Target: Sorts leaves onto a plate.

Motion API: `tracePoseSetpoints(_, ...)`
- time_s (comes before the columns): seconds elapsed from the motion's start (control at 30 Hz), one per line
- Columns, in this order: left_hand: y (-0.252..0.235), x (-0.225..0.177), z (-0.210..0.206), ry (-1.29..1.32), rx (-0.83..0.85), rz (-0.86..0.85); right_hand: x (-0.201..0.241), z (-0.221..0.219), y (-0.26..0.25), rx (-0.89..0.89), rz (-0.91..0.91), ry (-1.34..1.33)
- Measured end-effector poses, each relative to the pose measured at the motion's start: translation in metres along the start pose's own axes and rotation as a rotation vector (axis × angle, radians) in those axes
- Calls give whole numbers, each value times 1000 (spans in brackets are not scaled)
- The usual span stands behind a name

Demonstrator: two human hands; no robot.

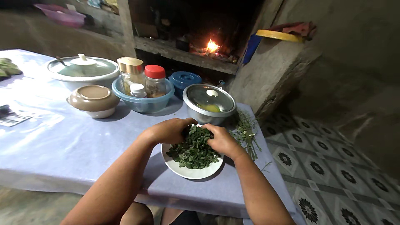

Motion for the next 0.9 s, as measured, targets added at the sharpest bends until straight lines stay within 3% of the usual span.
tracePoseSetpoints(0.33,5,-1,10,34,-80,-22,1,-2,1,114,-58,108)
tracePoseSetpoints(0.5,6,-5,11,72,-162,-120,2,-4,0,163,-55,200)
tracePoseSetpoints(0.7,7,-8,10,114,-141,-204,-6,7,0,69,-81,256)
tracePoseSetpoints(0.9,5,5,10,81,-129,-132,-4,13,2,-30,-74,236)
Point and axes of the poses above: each hand's wrist, its own y-axis away from the middle knuckle, its own z-axis out of the back of the hand, x = y × z, the point moved 4 cm from there along -y, towards the middle knuckle, and after that the axes turned 15 degrees about -y, right-handed, at the moved point
